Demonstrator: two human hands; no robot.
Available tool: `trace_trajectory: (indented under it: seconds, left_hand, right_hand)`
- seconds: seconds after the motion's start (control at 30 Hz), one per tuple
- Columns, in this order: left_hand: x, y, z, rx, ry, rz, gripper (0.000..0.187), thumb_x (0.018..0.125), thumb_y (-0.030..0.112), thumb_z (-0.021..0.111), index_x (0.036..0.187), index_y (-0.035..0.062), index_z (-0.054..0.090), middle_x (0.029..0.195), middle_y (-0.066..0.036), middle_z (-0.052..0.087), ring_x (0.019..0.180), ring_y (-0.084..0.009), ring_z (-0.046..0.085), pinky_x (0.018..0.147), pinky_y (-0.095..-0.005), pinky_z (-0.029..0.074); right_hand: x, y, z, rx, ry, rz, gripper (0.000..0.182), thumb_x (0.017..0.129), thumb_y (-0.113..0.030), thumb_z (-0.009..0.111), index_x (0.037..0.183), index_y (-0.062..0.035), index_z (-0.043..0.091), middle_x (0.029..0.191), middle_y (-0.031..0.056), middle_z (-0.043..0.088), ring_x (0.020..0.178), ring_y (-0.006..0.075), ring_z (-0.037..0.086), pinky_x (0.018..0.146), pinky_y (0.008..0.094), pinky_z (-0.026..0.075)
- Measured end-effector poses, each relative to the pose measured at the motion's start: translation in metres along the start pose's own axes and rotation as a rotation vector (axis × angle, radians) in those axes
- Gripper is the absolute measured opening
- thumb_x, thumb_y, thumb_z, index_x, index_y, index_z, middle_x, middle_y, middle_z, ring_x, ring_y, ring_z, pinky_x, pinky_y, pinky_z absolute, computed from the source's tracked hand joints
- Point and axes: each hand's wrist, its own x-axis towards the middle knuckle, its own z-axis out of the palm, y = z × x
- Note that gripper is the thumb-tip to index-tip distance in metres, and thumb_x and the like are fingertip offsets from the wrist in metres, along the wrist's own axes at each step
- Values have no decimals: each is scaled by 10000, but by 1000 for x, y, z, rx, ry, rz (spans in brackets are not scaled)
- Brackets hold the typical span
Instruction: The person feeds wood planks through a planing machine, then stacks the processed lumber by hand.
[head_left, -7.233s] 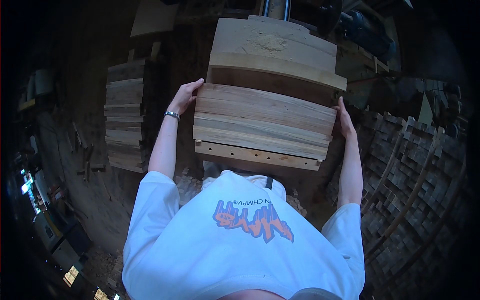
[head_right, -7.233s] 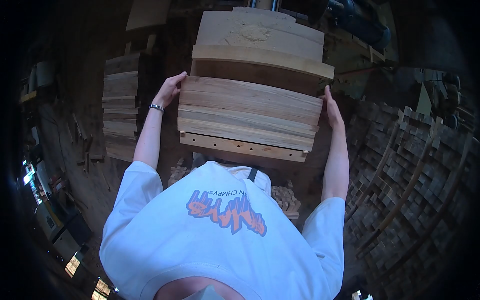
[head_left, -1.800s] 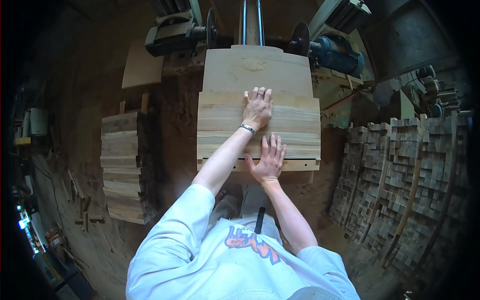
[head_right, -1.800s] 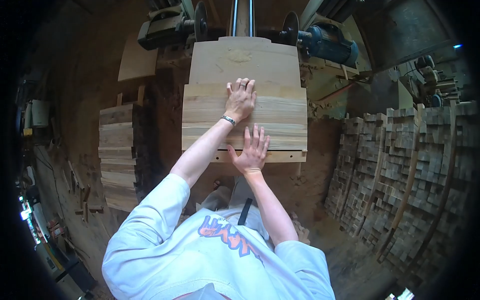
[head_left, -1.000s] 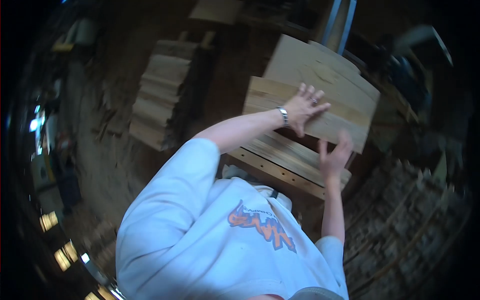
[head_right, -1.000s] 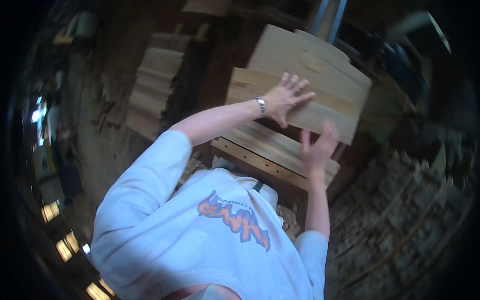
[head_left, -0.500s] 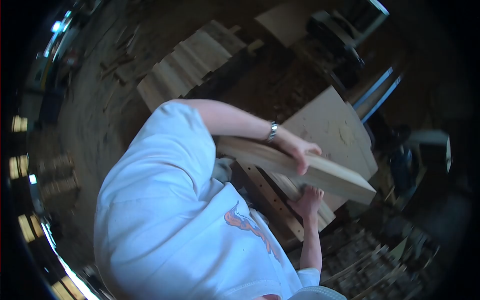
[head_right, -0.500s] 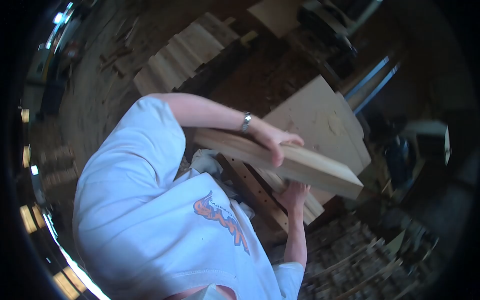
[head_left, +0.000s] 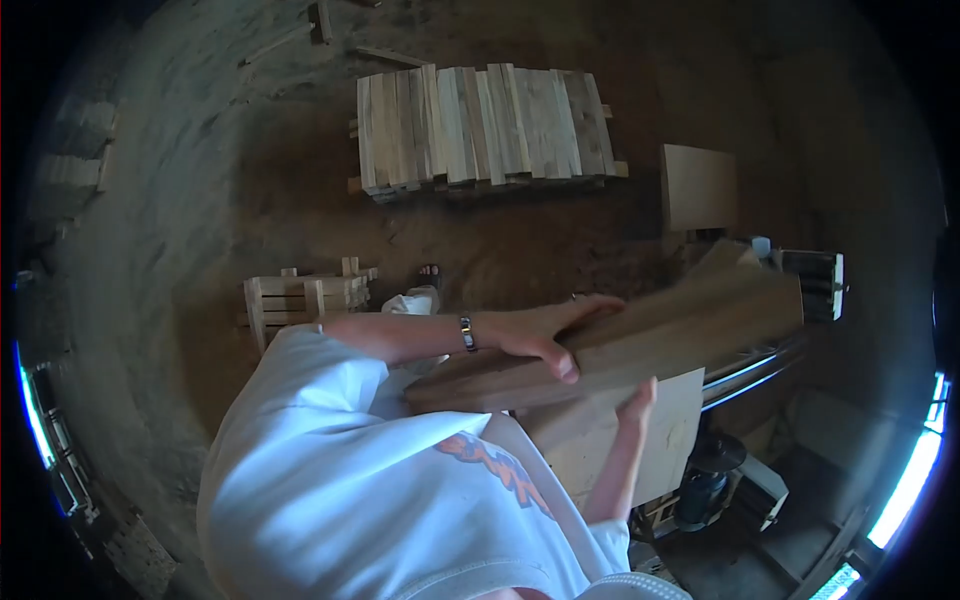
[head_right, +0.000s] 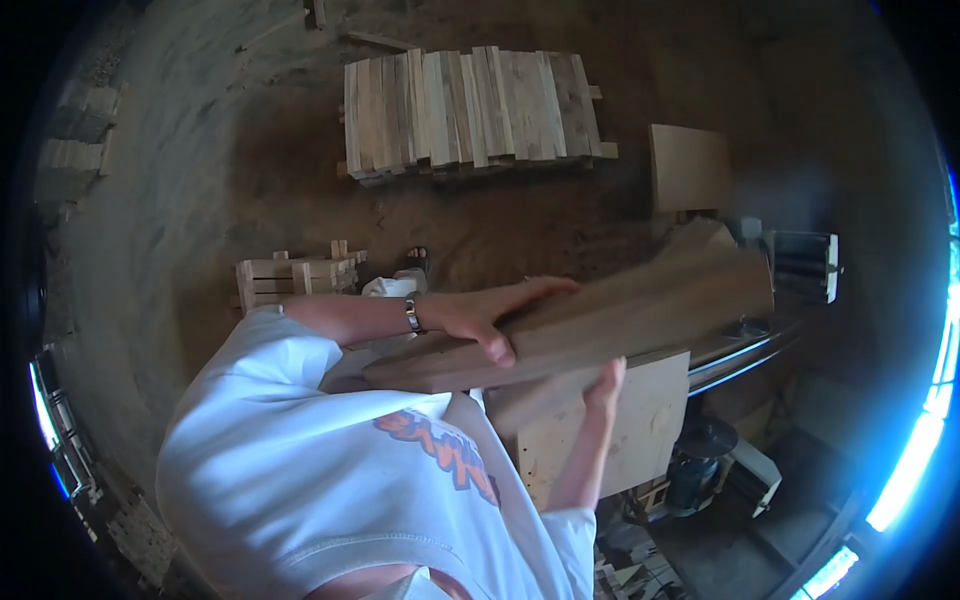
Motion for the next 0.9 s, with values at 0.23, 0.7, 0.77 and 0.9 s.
trace_trajectory:
  seconds: [0.23,0.7,0.77,0.9]
  left_hand:
    - [-5,68,-98,106,355,11,1091,575,429,700,1451,32,185,1398,-179,322,1308,-278,318,1080,-383,249]
    - [90,24,-308,-293,790,-411,941,685,401,624,1434,11,210,1333,-128,413,1211,-212,439,977,-322,391]
    - [146,4,-346,-158,768,-447,1007,692,436,634,1458,8,138,1408,-137,325,1289,-221,341,1043,-340,304]
    - [252,-52,-412,-130,676,-433,1068,718,459,622,1457,-7,8,1473,-182,156,1365,-272,181,1108,-374,190]
  right_hand:
    - [144,-4,214,-102,-116,-244,650,882,-507,496,1260,15,412,1166,130,505,1078,212,506,924,366,429]
    - [407,4,310,-143,-242,108,821,909,-643,359,1272,87,266,1218,196,444,1158,236,438,1003,327,328]
    - [474,14,293,-63,-216,191,802,916,-649,316,1284,63,290,1238,192,439,1184,242,413,1030,346,300]
    - [587,34,219,-46,-222,317,754,916,-660,283,1319,-22,301,1298,188,417,1246,228,366,1058,343,266]
